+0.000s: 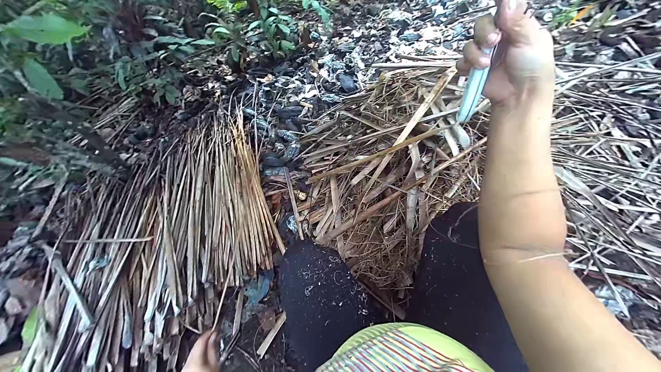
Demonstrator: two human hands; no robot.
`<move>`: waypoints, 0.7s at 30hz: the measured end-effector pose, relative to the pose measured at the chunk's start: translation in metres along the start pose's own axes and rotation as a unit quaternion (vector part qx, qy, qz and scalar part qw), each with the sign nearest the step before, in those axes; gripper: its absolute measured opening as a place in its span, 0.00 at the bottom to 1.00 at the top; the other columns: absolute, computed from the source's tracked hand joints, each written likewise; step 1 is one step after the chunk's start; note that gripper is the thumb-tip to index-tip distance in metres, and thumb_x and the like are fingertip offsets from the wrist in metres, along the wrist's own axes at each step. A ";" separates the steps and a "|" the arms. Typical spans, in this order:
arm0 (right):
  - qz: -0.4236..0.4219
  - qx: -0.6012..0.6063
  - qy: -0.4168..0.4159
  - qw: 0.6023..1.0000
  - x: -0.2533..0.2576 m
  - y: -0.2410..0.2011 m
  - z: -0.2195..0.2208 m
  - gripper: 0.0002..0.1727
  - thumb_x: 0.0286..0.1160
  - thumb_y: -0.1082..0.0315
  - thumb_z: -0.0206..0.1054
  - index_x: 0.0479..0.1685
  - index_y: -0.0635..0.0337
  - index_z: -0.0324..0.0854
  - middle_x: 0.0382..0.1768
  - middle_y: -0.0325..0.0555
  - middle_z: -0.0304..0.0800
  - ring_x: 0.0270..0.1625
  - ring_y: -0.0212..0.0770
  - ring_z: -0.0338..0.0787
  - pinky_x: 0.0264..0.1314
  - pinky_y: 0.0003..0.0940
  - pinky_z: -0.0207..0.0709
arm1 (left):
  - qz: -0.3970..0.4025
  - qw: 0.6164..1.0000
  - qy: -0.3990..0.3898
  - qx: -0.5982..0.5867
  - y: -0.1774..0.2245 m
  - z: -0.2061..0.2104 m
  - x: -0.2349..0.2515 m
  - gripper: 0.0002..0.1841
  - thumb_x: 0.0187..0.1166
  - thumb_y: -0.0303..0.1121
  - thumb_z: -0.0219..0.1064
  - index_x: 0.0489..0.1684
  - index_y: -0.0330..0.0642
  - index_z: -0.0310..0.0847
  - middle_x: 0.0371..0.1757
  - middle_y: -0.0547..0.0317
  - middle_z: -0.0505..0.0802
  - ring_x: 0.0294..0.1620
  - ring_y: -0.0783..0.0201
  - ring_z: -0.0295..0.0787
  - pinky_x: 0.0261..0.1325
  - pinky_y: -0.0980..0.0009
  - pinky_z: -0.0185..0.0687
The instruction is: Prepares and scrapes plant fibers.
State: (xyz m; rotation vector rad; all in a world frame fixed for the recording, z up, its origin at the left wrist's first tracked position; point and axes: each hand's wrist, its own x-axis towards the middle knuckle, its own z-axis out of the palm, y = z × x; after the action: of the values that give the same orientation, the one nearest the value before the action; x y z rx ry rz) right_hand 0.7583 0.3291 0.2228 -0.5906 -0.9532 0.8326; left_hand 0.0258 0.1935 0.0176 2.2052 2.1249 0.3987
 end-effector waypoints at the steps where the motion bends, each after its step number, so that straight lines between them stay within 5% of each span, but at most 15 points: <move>1: 0.008 -0.044 -0.028 0.999 -0.005 0.006 0.014 0.16 0.94 0.63 0.41 0.67 0.48 0.72 0.17 0.21 0.76 0.16 0.22 0.75 0.24 0.18 0.76 | 0.022 0.998 0.017 -0.050 0.034 0.000 0.015 0.18 0.90 0.31 0.54 0.60 0.23 0.85 0.52 0.28 0.93 0.52 0.32 0.93 0.61 0.34 0.82; 4: 0.107 -0.141 -0.115 0.978 -0.033 0.037 0.068 0.22 0.84 0.64 0.51 0.75 0.55 0.74 0.19 0.19 0.75 0.17 0.19 0.73 0.21 0.16 0.72 | 0.033 0.977 0.043 -0.209 0.144 -0.012 0.052 0.18 0.88 0.31 0.55 0.58 0.24 0.86 0.47 0.40 0.94 0.41 0.57 0.93 0.50 0.59 0.88; 7: 0.217 -0.149 -0.243 0.934 -0.066 0.065 0.117 0.23 0.84 0.68 0.54 0.77 0.60 0.74 0.24 0.25 0.77 0.18 0.19 0.72 0.21 0.15 0.70 | -0.033 0.913 -0.032 -0.405 0.225 -0.038 0.071 0.17 0.89 0.31 0.50 0.59 0.32 0.84 0.36 0.69 0.89 0.31 0.83 0.81 0.38 0.83 0.78; 10: 0.269 -0.130 -0.367 0.881 -0.094 0.078 0.150 0.26 0.83 0.70 0.57 0.80 0.61 0.70 0.30 0.28 0.84 0.21 0.17 0.72 0.21 0.13 0.66 | -0.068 0.828 -0.091 -0.550 0.269 -0.056 0.080 0.15 0.89 0.27 0.48 0.54 0.38 0.84 0.27 0.74 0.86 0.26 0.80 0.80 0.34 0.83 0.79; 15: 0.269 -0.107 -0.485 0.825 -0.122 0.091 0.166 0.29 0.82 0.71 0.60 0.85 0.59 0.68 0.33 0.32 0.86 0.24 0.17 0.75 0.24 0.12 0.68 | -0.025 0.741 -0.126 -0.659 0.295 -0.065 0.075 0.13 0.88 0.28 0.51 0.45 0.46 0.86 0.22 0.75 0.85 0.21 0.82 0.78 0.28 0.85 0.76; 18: 0.269 -0.082 -0.498 0.821 -0.128 0.096 0.169 0.27 0.83 0.72 0.60 0.83 0.57 0.70 0.40 0.33 0.88 0.26 0.16 0.75 0.26 0.11 0.69 | -0.010 0.736 -0.128 -0.665 0.300 -0.066 0.071 0.12 0.87 0.29 0.55 0.43 0.47 0.87 0.23 0.74 0.86 0.21 0.82 0.78 0.27 0.86 0.76; 21: 0.256 -0.072 -0.461 0.847 -0.135 0.098 0.175 0.21 0.82 0.74 0.60 0.74 0.64 0.76 0.38 0.29 0.87 0.24 0.12 0.71 0.24 0.08 0.65 | 0.036 0.800 -0.061 -0.595 0.303 -0.065 0.068 0.10 0.86 0.26 0.55 0.44 0.45 0.85 0.25 0.76 0.86 0.21 0.85 0.76 0.27 0.88 0.73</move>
State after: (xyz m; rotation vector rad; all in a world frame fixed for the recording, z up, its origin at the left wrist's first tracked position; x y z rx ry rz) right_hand 0.5269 0.2861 0.1679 -0.5780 -1.7858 1.6074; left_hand 0.3080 0.2355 0.1553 1.4321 1.0876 1.1443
